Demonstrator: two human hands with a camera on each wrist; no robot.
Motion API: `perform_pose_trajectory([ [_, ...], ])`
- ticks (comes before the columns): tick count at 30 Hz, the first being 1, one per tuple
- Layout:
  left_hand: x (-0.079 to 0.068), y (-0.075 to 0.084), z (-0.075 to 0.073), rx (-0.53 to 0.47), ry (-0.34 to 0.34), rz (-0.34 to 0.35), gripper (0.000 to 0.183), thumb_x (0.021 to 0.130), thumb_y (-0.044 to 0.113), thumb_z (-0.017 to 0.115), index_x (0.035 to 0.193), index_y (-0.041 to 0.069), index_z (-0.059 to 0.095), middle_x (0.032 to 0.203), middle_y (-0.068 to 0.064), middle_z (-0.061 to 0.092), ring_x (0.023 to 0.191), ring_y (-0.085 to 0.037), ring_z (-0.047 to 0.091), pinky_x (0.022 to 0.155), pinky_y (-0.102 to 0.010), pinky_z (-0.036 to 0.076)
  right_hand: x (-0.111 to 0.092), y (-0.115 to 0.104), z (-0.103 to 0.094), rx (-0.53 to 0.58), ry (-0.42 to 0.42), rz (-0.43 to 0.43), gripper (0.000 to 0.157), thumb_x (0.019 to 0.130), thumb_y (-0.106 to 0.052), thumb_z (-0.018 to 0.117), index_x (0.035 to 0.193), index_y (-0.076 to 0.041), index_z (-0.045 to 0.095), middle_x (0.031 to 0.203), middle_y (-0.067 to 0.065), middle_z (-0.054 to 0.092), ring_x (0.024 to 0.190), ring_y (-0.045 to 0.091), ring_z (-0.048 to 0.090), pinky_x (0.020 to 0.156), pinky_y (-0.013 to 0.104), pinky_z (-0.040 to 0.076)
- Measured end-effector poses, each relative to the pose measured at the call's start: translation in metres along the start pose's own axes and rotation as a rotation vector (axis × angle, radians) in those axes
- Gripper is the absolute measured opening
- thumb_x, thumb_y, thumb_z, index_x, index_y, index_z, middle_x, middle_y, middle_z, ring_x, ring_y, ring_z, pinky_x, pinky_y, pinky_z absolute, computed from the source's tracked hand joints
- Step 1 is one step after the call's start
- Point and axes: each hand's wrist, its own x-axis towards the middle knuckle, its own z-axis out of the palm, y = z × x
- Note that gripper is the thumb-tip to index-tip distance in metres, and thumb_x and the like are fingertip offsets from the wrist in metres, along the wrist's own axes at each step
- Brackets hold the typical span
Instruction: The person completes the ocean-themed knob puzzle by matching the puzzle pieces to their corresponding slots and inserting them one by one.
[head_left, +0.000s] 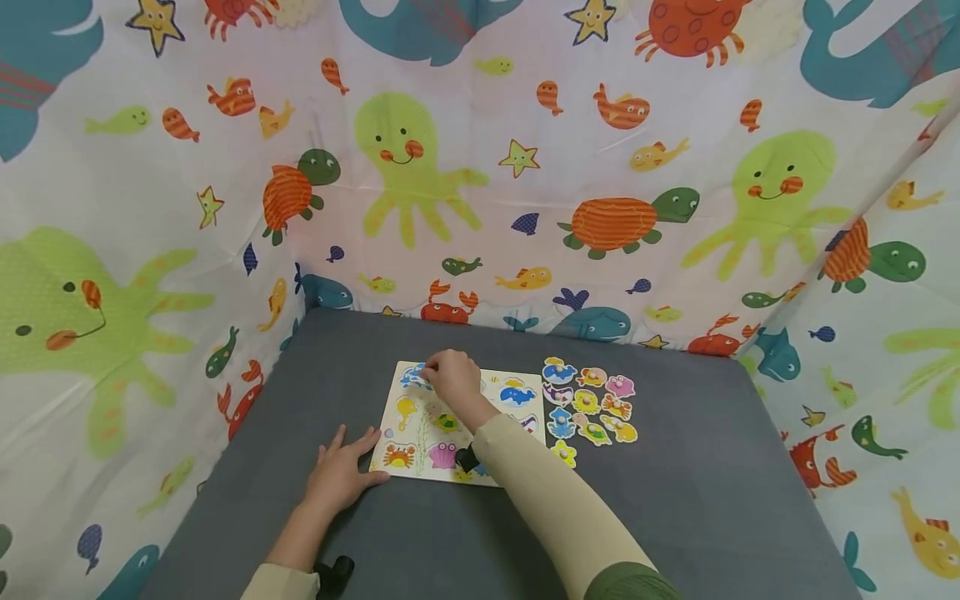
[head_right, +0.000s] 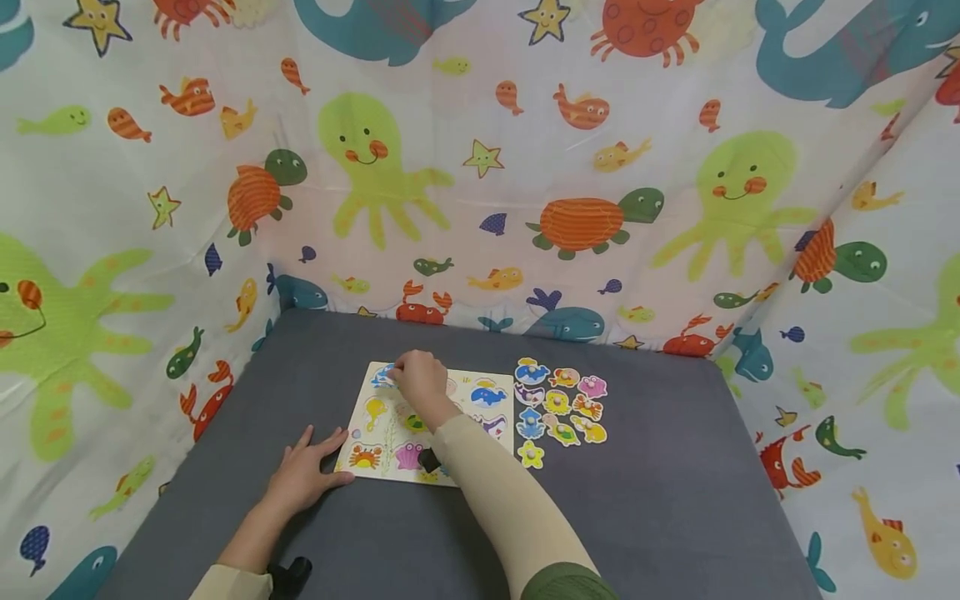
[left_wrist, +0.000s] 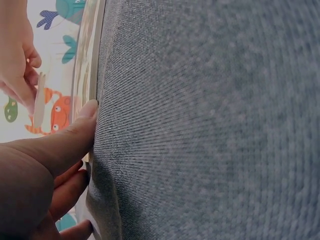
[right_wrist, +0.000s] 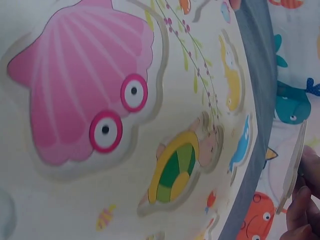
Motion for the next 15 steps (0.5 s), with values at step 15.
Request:
perform_pose_trajectory([
  [15, -0.002, 0.007, -0.004, 0.003, -0.014, -0.011, 0.088, 0.075, 0.046, 0.085, 0.152, 0.023, 0.048, 0.160, -0.010, 0.039, 0.153, -0.047, 0.014, 0.115, -0.076, 0.015, 0.015, -0.004, 0.018, -0.048, -0.034, 0.000, 0.016, 0.092, -0.036, 0.074, 0.093, -0.022, 0.081, 0.091, -0.007, 0.076, 0.079, 0.013, 0.068, 0.069, 0.033, 0.056],
])
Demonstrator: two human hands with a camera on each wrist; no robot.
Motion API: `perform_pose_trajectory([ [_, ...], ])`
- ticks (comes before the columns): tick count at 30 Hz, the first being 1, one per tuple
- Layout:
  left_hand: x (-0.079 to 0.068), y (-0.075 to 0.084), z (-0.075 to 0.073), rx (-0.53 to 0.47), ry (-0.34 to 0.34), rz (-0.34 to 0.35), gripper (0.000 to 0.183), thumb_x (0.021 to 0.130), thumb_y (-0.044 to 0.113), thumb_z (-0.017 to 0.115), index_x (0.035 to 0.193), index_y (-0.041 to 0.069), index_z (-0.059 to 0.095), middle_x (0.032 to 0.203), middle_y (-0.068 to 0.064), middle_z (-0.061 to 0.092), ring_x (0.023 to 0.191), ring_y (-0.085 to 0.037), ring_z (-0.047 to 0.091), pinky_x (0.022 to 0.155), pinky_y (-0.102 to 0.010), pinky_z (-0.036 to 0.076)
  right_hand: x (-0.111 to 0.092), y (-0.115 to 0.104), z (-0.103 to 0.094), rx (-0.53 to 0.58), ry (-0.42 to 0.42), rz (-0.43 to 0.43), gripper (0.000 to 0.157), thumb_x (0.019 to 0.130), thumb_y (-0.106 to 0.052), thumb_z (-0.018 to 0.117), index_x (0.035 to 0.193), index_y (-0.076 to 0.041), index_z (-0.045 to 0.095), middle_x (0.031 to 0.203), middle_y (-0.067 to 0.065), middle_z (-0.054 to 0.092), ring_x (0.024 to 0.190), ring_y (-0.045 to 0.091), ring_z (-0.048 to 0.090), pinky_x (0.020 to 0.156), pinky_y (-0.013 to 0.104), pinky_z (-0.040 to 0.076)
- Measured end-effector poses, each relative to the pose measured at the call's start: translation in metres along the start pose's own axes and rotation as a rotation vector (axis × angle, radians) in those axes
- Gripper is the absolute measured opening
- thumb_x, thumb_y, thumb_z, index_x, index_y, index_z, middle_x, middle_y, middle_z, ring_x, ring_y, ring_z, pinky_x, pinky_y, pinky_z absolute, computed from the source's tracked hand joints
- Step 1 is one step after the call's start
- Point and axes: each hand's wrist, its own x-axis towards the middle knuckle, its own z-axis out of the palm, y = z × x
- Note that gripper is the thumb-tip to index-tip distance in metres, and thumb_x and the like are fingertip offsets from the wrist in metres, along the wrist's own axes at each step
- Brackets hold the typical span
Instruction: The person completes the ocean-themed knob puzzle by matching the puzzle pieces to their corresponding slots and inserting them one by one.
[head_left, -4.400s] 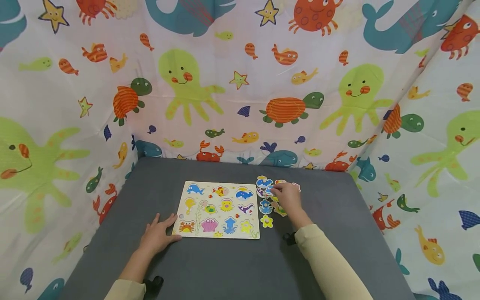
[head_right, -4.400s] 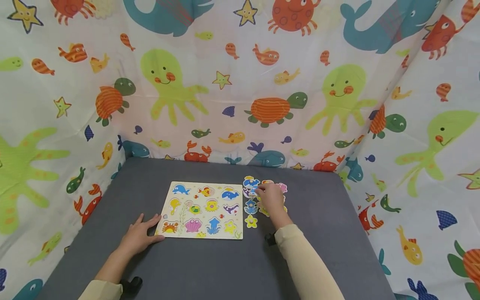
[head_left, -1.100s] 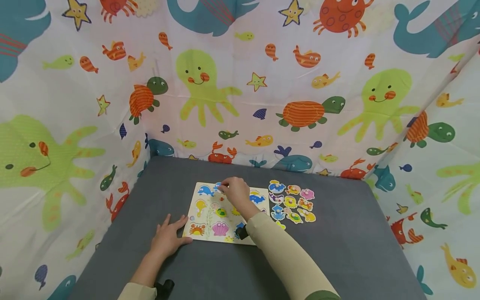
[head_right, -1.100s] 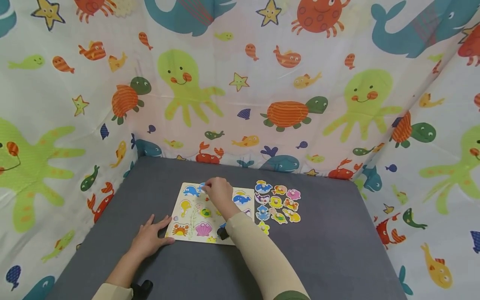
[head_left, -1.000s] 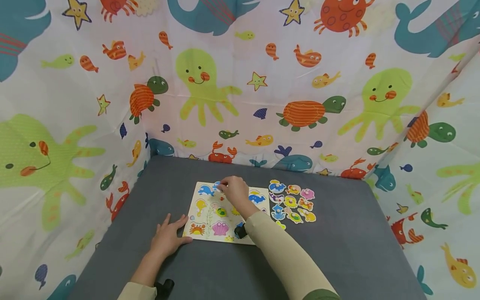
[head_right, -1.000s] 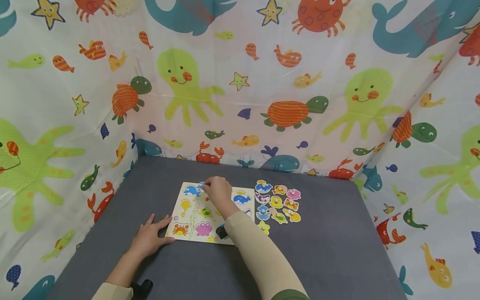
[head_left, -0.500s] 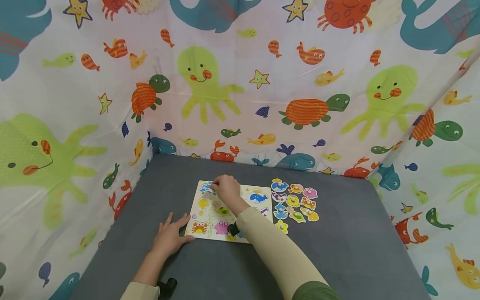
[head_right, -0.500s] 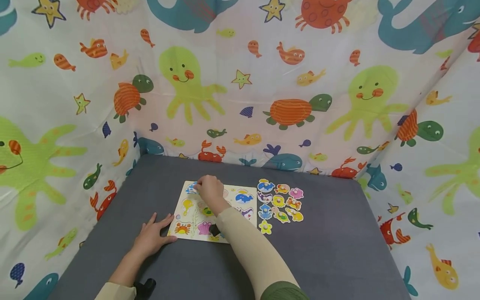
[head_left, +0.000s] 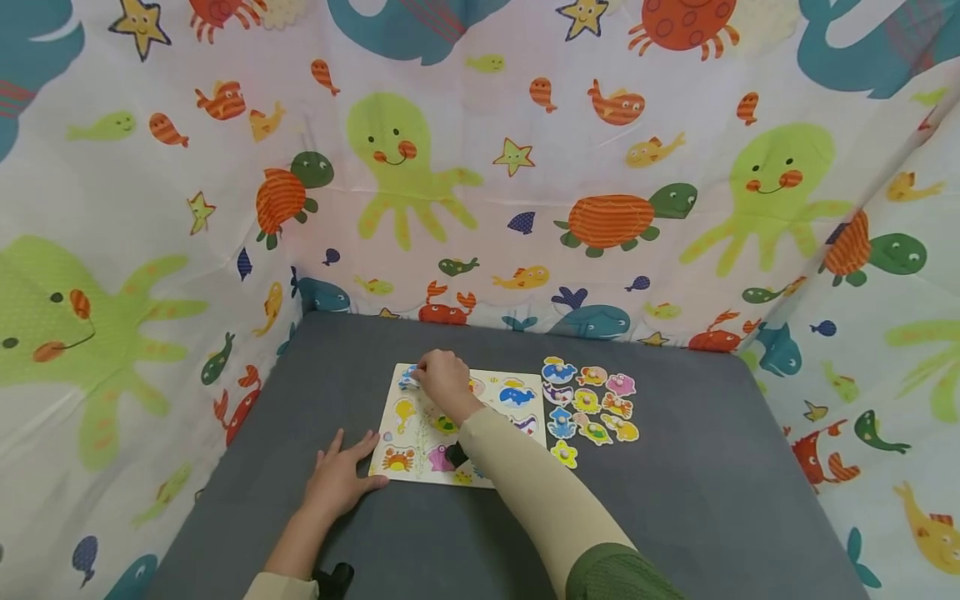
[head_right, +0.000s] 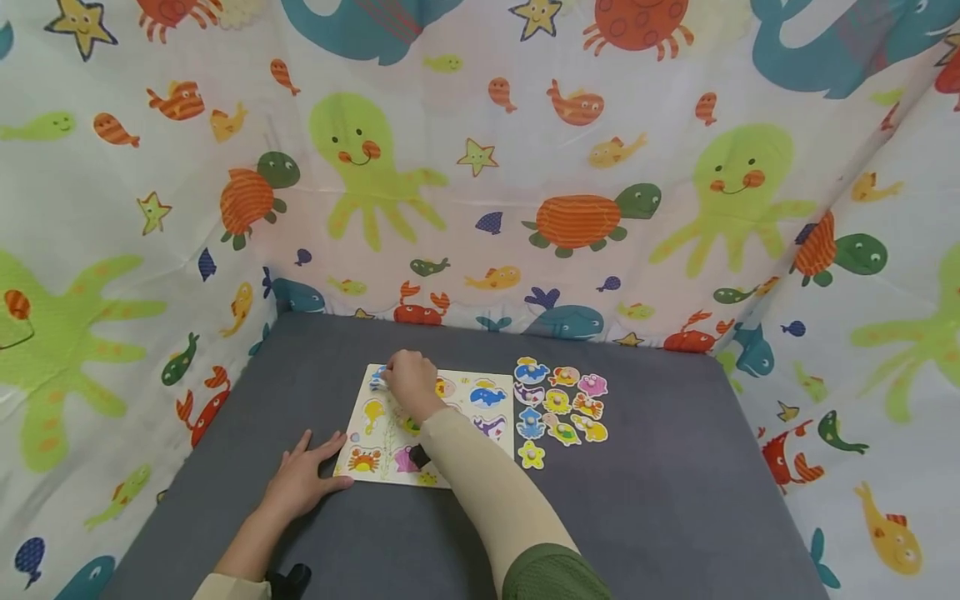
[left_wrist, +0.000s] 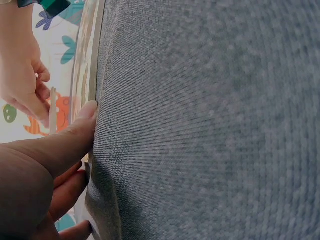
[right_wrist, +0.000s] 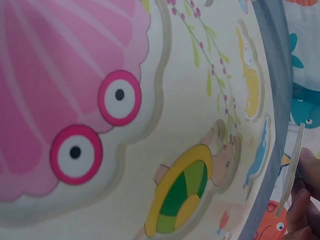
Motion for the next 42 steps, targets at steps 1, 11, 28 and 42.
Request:
perform_pose_trajectory([
  [1, 0.000, 0.000, 0.000, -0.001, 0.001, 0.004, 0.088, 0.075, 0.045, 0.085, 0.152, 0.023, 0.048, 0.160, -0.009, 0.040, 0.153, -0.046, 0.014, 0.116, -0.075, 0.014, 0.000, 0.000, 0.001, -0.004, -0.003, 0.002, 0.016, 0.092, -0.036, 0.075, 0.092, -0.021, 0.081, 0.091, -0.007, 0.075, 0.078, 0.013, 0.068, 0.069, 0.033, 0.056],
  [11, 0.001, 0.000, 0.002, -0.026, -0.001, 0.013, 0.088, 0.075, 0.044, 0.085, 0.152, 0.023, 0.048, 0.160, -0.007, 0.041, 0.154, -0.044, 0.013, 0.118, -0.073, 0.011, 0.006, 0.002, 0.013, -0.035, -0.027, 0.022, 0.016, 0.091, -0.036, 0.076, 0.091, -0.021, 0.081, 0.091, -0.007, 0.075, 0.079, 0.014, 0.066, 0.074, 0.035, 0.055],
  [28, 0.001, -0.003, 0.002, -0.021, -0.009, -0.040, 0.089, 0.075, 0.047, 0.084, 0.153, 0.027, 0.046, 0.163, -0.011, 0.034, 0.151, -0.053, 0.012, 0.108, -0.082, 0.021, 0.013, 0.003, 0.029, -0.020, -0.061, 0.013, 0.016, 0.092, -0.036, 0.075, 0.093, -0.020, 0.079, 0.091, -0.007, 0.074, 0.078, 0.012, 0.063, 0.075, 0.033, 0.055],
  [42, 0.002, -0.005, 0.003, -0.031, -0.009, -0.030, 0.088, 0.076, 0.046, 0.084, 0.153, 0.026, 0.045, 0.162, -0.008, 0.036, 0.153, -0.048, 0.010, 0.110, -0.081, 0.019, 0.016, 0.009, 0.031, 0.025, -0.126, -0.029, 0.015, 0.095, -0.032, 0.072, 0.101, -0.018, 0.074, 0.094, -0.004, 0.067, 0.083, 0.014, 0.059, 0.079, 0.033, 0.054],
])
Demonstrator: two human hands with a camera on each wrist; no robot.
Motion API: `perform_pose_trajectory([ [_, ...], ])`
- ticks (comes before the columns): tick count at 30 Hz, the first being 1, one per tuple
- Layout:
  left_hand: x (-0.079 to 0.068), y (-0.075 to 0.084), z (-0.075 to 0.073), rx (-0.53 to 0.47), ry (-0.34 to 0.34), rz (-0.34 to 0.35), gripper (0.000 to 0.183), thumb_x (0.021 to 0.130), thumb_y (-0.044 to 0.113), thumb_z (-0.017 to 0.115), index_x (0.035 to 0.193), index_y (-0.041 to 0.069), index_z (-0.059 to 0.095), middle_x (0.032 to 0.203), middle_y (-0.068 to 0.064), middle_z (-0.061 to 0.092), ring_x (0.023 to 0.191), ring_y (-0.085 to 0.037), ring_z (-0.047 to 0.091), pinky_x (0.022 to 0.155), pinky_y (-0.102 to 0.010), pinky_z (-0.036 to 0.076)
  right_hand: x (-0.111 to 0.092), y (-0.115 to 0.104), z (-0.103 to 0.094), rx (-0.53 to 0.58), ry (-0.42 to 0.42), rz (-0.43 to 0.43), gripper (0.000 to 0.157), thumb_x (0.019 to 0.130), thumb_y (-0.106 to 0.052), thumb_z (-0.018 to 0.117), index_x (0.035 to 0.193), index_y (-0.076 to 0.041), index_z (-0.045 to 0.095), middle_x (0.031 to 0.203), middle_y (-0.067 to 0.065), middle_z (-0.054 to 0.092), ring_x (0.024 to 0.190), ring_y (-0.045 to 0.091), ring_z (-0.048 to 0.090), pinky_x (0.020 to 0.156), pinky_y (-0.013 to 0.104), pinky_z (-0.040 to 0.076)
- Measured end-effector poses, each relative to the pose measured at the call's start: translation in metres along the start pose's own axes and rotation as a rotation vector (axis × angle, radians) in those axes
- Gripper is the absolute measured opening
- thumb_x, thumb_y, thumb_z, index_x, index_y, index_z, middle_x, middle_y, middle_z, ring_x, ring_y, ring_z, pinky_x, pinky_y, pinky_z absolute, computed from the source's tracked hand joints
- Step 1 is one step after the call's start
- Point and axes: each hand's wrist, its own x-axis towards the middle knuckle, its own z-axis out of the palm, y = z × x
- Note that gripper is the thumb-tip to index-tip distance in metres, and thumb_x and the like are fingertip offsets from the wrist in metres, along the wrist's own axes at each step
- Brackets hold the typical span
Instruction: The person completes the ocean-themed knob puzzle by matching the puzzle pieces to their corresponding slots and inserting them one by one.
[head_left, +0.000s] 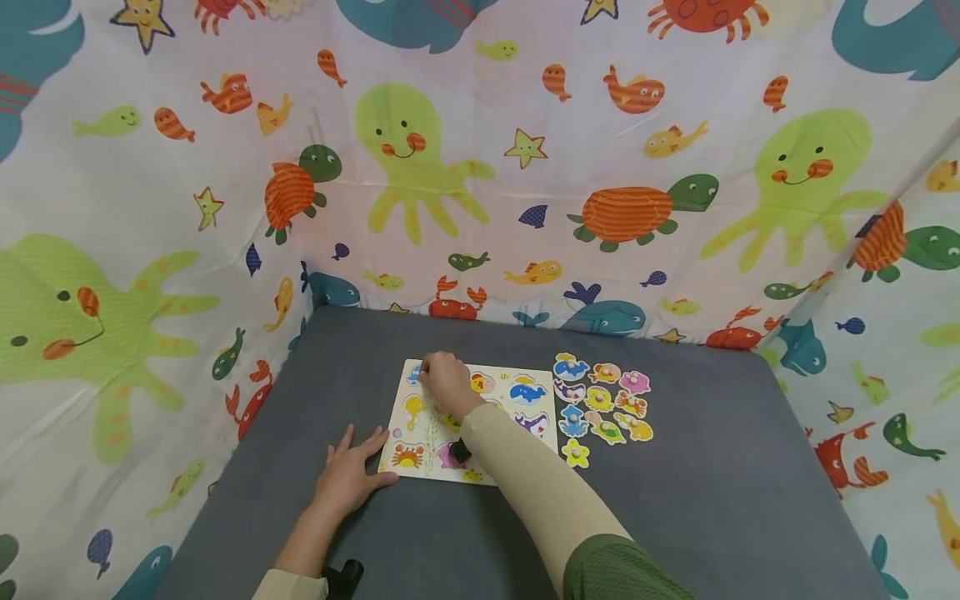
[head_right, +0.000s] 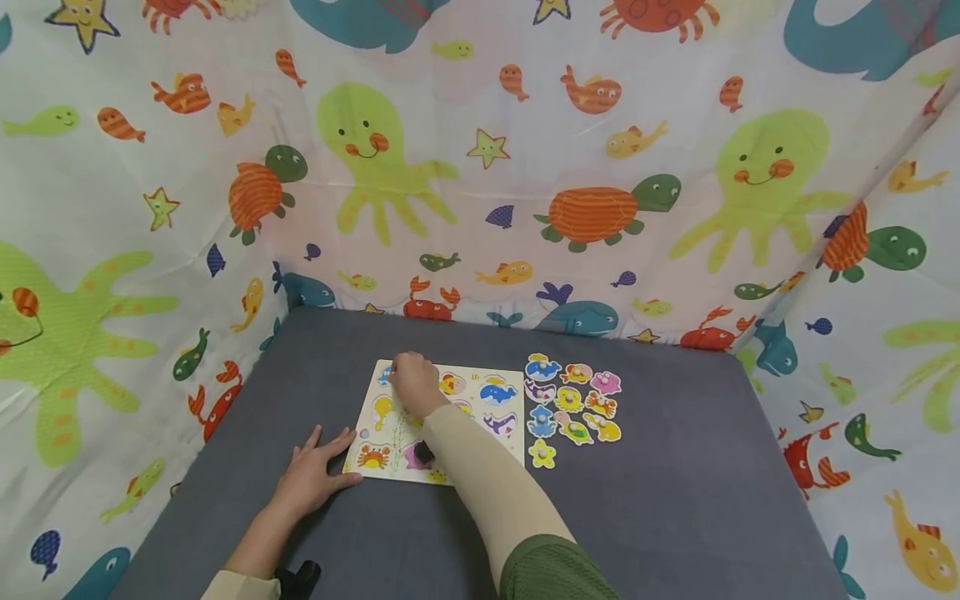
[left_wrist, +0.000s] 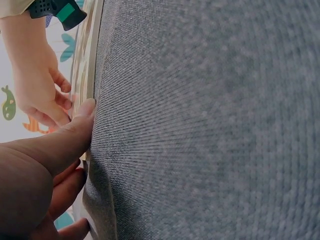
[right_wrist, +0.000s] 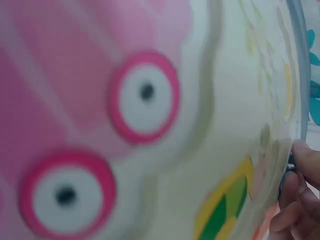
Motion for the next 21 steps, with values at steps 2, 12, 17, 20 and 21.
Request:
perform_pose_trajectory([
  [2, 0.001, 0.000, -0.001, 0.005, -0.001, -0.005, 0.088, 0.076, 0.046, 0.084, 0.153, 0.026, 0.045, 0.163, -0.009, 0.035, 0.153, -0.050, 0.010, 0.109, -0.081, 0.020, 0.000, 0.001, -0.003, 0.019, -0.010, -0.002, 0.015, 0.095, -0.031, 0.072, 0.102, -0.018, 0.073, 0.093, -0.004, 0.065, 0.083, 0.015, 0.058, 0.080, 0.033, 0.054],
  [12, -0.002, 0.005, -0.001, 0.014, -0.001, 0.014, 0.089, 0.075, 0.049, 0.083, 0.153, 0.025, 0.047, 0.162, -0.012, 0.036, 0.151, -0.052, 0.012, 0.109, -0.082, 0.020, -0.010, 0.004, -0.007, 0.047, -0.017, -0.007, 0.031, 0.094, -0.032, 0.074, 0.121, -0.016, 0.072, 0.102, -0.002, 0.069, 0.092, 0.014, 0.060, 0.086, 0.035, 0.055],
  [17, -0.003, 0.006, -0.003, 0.015, -0.001, 0.020, 0.090, 0.075, 0.048, 0.084, 0.153, 0.023, 0.046, 0.161, -0.012, 0.037, 0.151, -0.054, 0.011, 0.109, -0.082, 0.018, -0.014, 0.006, -0.012, 0.060, -0.011, -0.001, 0.033, 0.093, -0.034, 0.074, 0.122, -0.018, 0.073, 0.100, -0.003, 0.070, 0.090, 0.013, 0.061, 0.081, 0.032, 0.055],
  [20, -0.002, 0.007, -0.003, 0.020, -0.002, 0.014, 0.090, 0.075, 0.048, 0.084, 0.153, 0.023, 0.046, 0.162, -0.013, 0.035, 0.149, -0.057, 0.011, 0.108, -0.082, 0.020, -0.016, 0.007, -0.021, 0.062, 0.003, -0.001, 0.033, 0.092, -0.036, 0.075, 0.122, -0.020, 0.073, 0.099, -0.004, 0.070, 0.087, 0.013, 0.062, 0.075, 0.030, 0.054],
  [21, -0.002, 0.007, -0.003, 0.021, -0.003, 0.011, 0.090, 0.075, 0.048, 0.084, 0.153, 0.023, 0.046, 0.162, -0.015, 0.034, 0.148, -0.059, 0.011, 0.107, -0.083, 0.021, -0.017, 0.007, -0.024, 0.064, 0.009, 0.000, 0.034, 0.092, -0.036, 0.075, 0.122, -0.020, 0.073, 0.098, -0.005, 0.070, 0.086, 0.012, 0.062, 0.074, 0.030, 0.054],
])
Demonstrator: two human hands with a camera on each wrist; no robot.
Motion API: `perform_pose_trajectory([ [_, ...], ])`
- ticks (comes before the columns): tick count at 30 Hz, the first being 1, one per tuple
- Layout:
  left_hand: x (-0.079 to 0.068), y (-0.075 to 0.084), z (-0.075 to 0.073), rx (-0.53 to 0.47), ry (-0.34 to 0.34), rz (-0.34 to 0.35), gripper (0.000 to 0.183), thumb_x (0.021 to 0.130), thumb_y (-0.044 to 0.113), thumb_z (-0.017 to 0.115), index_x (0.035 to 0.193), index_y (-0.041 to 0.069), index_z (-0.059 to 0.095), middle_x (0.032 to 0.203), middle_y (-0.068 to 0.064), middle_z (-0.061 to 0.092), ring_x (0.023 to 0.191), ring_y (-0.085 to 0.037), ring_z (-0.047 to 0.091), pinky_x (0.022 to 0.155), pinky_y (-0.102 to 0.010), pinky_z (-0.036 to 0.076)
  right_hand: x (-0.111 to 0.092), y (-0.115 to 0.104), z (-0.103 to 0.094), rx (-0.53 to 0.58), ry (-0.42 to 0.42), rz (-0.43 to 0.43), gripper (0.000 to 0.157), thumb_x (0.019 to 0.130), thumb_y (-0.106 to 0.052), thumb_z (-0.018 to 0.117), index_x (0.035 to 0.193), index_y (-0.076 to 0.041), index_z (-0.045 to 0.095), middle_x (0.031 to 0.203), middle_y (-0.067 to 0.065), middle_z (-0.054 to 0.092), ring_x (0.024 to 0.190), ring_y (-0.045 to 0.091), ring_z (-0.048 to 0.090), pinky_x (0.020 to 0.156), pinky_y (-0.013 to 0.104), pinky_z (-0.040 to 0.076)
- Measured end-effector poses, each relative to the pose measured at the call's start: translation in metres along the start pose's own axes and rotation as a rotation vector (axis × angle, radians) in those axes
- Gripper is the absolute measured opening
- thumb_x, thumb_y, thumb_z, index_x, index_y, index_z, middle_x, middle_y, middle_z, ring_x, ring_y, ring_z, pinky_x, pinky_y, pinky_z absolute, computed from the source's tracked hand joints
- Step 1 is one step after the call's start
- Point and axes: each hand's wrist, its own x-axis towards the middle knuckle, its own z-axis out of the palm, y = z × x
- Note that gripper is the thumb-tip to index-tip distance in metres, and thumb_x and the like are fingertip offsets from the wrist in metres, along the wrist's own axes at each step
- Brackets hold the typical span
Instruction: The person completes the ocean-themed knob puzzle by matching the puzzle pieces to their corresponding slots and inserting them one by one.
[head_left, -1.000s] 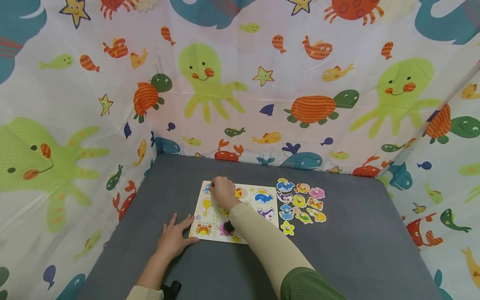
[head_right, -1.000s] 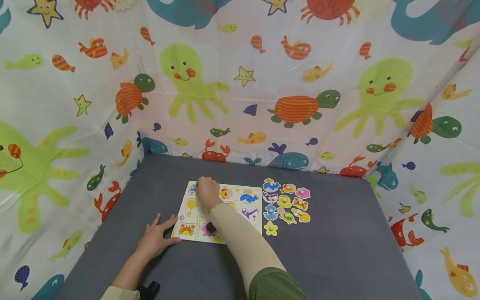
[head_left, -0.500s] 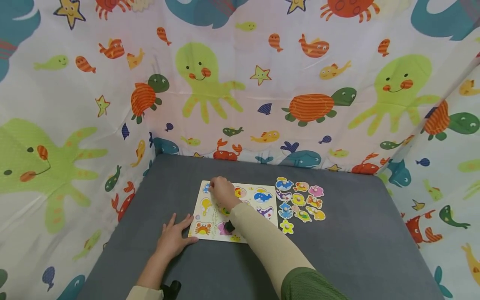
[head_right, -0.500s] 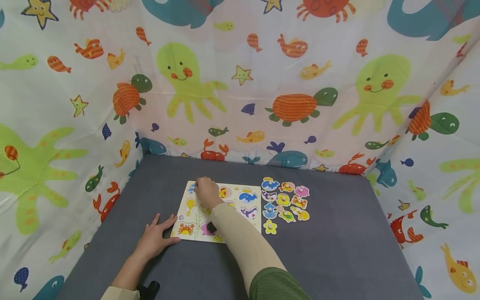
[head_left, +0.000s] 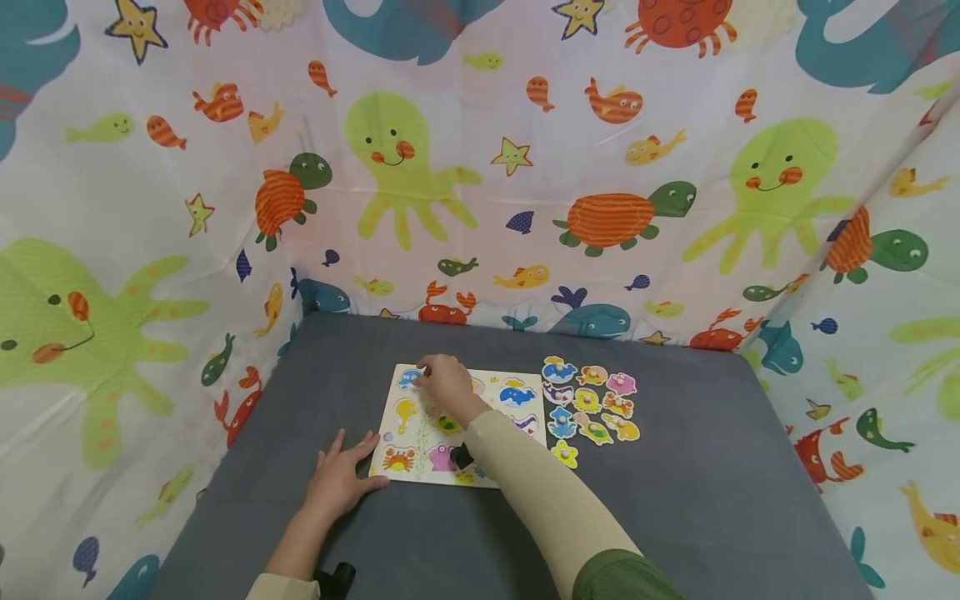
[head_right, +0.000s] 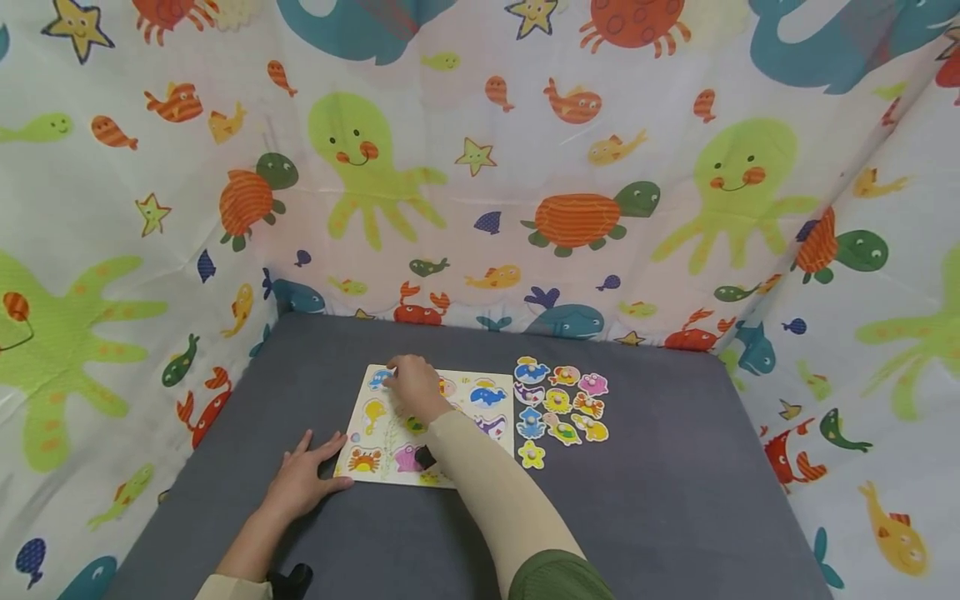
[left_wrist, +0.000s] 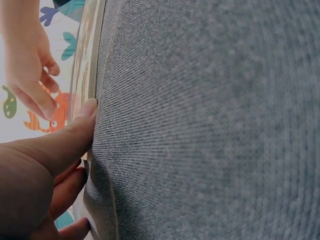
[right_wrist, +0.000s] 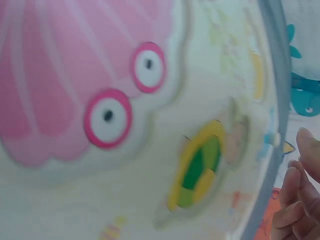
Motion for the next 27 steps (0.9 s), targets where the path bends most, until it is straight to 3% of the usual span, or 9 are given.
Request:
perform_pose_trajectory([
  [8, 0.003, -0.004, 0.003, 0.002, -0.026, -0.014, 0.091, 0.076, 0.048, 0.084, 0.154, 0.023, 0.044, 0.164, -0.020, 0.028, 0.147, -0.061, 0.011, 0.107, -0.083, 0.021, -0.011, 0.000, -0.023, 0.037, 0.052, 0.001, 0.032, 0.093, -0.032, 0.074, 0.122, -0.019, 0.073, 0.107, -0.004, 0.074, 0.097, 0.016, 0.066, 0.088, 0.037, 0.057],
  [16, 0.005, -0.003, -0.001, 0.034, -0.045, -0.031, 0.093, 0.076, 0.050, 0.083, 0.155, 0.025, 0.041, 0.165, -0.028, 0.016, 0.140, -0.070, 0.013, 0.102, -0.085, 0.025, -0.018, 0.008, -0.049, 0.077, 0.119, 0.020, 0.032, 0.093, -0.033, 0.074, 0.122, -0.019, 0.073, 0.111, -0.004, 0.075, 0.097, 0.015, 0.069, 0.085, 0.037, 0.058],
  [27, 0.004, -0.002, -0.001, 0.020, -0.063, -0.035, 0.094, 0.076, 0.051, 0.083, 0.156, 0.023, 0.040, 0.165, -0.026, 0.019, 0.143, -0.067, 0.010, 0.103, -0.085, 0.023, -0.035, 0.022, -0.075, 0.139, 0.160, 0.046, 0.033, 0.093, -0.031, 0.074, 0.123, -0.019, 0.073, 0.115, -0.005, 0.074, 0.099, 0.015, 0.071, 0.085, 0.038, 0.059],
])
